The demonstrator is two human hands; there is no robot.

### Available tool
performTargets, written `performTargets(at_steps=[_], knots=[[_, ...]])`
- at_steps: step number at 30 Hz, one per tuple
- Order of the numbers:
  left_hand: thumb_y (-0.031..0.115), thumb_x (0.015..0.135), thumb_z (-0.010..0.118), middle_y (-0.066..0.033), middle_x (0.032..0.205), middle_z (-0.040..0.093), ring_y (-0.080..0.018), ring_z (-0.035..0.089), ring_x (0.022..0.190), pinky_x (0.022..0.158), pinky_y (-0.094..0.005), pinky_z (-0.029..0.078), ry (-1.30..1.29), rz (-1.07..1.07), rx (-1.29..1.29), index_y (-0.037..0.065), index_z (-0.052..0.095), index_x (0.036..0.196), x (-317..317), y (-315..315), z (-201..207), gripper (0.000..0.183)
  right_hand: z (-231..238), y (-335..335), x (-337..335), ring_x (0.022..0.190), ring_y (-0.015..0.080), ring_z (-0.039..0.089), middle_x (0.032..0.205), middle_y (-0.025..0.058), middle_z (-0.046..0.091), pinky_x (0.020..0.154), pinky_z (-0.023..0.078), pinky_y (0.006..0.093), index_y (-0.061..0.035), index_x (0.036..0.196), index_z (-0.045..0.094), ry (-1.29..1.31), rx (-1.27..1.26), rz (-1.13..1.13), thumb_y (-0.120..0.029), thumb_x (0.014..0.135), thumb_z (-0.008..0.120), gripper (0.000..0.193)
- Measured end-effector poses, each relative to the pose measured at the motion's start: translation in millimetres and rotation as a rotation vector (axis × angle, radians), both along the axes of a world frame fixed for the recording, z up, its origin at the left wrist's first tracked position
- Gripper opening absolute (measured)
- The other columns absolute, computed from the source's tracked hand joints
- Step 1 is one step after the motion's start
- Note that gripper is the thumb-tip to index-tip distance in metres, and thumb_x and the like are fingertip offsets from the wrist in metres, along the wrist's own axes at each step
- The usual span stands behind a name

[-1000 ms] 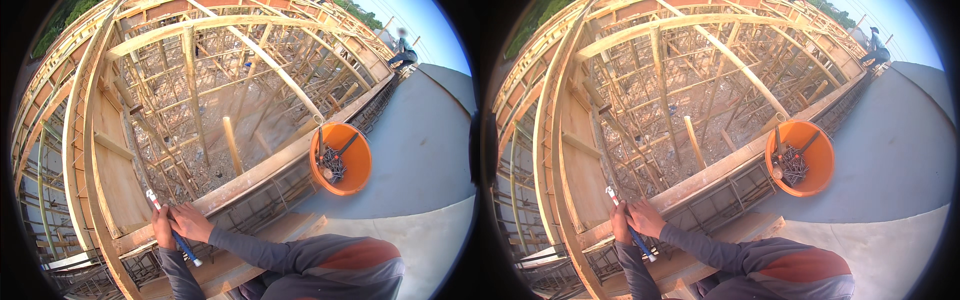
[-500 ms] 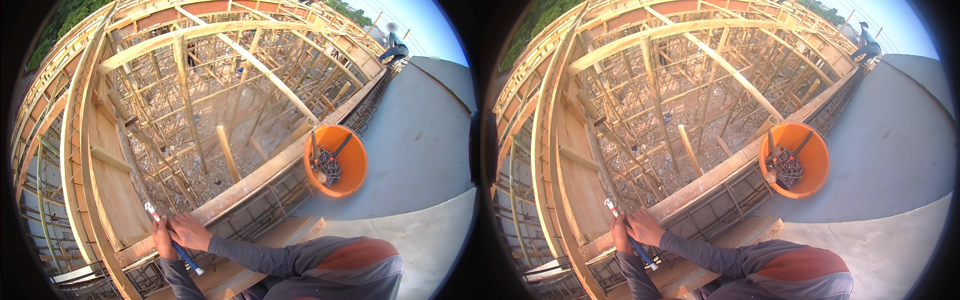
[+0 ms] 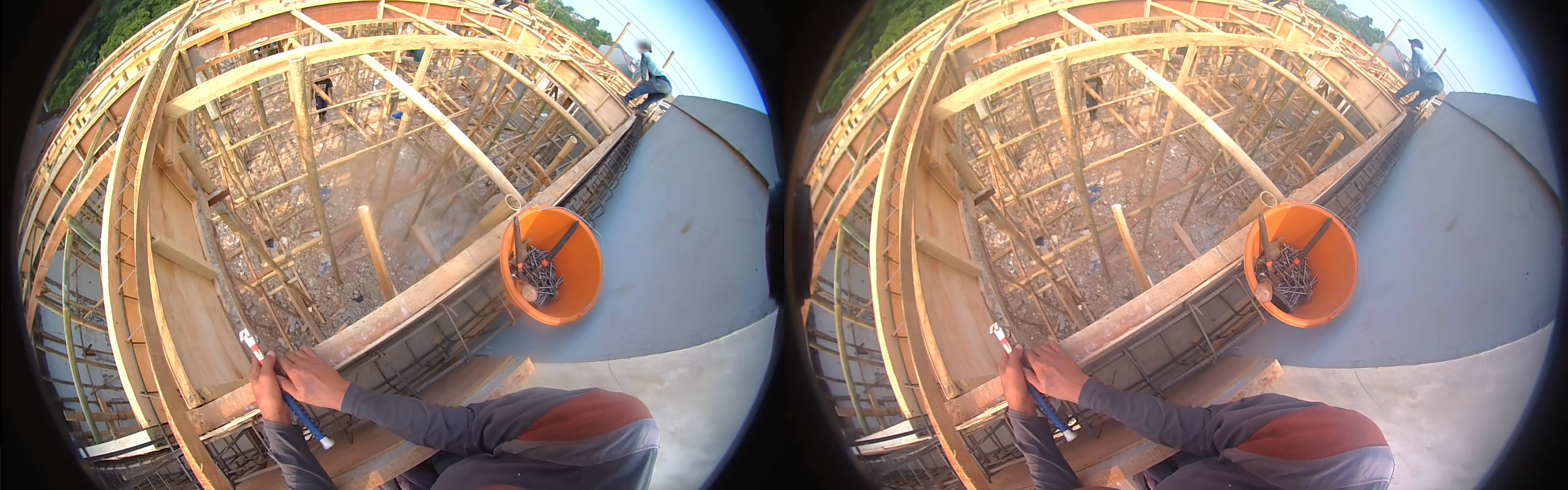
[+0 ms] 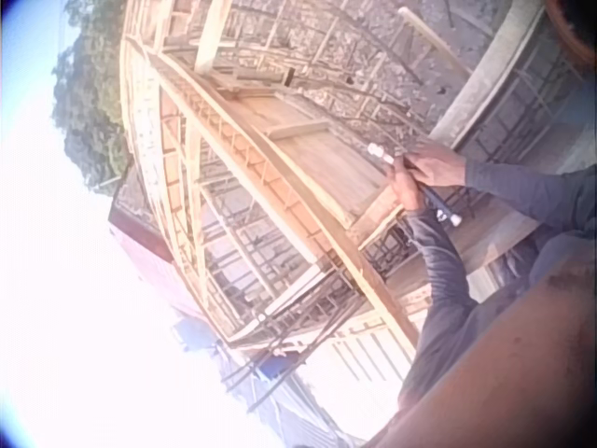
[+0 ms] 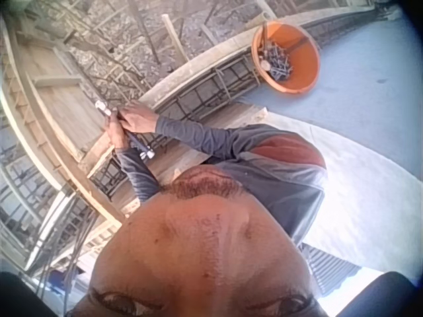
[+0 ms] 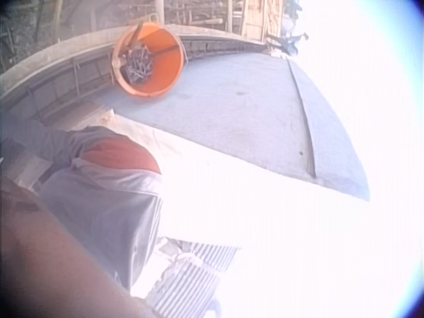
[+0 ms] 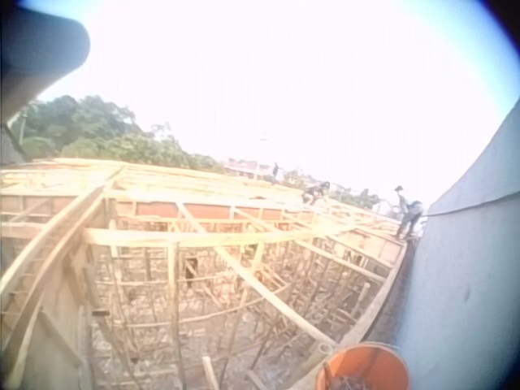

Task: The person positions a wooden plank on a roof formwork structure, hammers nails to secure it, and uses a hand saw to trim the plank. The work occurs on an elevated construction site with visible rebar and scaffolding.

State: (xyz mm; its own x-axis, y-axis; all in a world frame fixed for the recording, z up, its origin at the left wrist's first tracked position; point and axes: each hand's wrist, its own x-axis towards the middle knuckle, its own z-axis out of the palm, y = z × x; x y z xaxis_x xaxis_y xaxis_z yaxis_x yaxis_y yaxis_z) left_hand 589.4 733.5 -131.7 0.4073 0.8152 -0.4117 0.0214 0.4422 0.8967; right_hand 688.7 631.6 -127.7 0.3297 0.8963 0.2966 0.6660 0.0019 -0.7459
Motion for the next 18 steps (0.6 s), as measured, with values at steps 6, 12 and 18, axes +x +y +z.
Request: performTargets(at_steps=[6,12,18], knots=[[0.014,0.104,0.065,0.0042,0.087,0.058,-0.0069,0.051,0.079,0.07,-0.0267,0.041,0.004,0.018,-0.006,0.006,0.064,0.102,0,-2,3,0.008,1,-2,1,0.102,0.0346,0.063,0.105,0.0162,0.068,0.095,0.045,0.0433,0.0036,0.121,0.064,-0.019,-0.057,0.019,-0.025,0.102,0.064,0.034],[0.015,0.104,0.065,0.0032,0.088,0.059,-0.0081,0.053,0.08,0.072,-0.0276,0.043,0.028,0.019,-0.012,0.006,0.064,0.103,4,-5,14,0.01,1,-2,2,0.102,0.0354,0.063,0.105,0.0175,0.067,0.095,0.045,0.0438,0.0052,0.125,0.063,-0.027,-0.091,0.029,-0.025,0.102,0.064,0.038],[0.016,0.104,0.065,0.0035,0.087,0.059,-0.008,0.052,0.079,0.07,-0.0276,0.043,0.02,0.035,-0.005,0.006,0.064,0.102,6,-7,16,0.01,3,-2,2,0.102,0.0351,0.063,0.106,0.0173,0.067,0.095,0.045,0.0438,0.0052,0.125,0.063,-0.027,-0.084,0.035,-0.025,0.102,0.064,0.038]])
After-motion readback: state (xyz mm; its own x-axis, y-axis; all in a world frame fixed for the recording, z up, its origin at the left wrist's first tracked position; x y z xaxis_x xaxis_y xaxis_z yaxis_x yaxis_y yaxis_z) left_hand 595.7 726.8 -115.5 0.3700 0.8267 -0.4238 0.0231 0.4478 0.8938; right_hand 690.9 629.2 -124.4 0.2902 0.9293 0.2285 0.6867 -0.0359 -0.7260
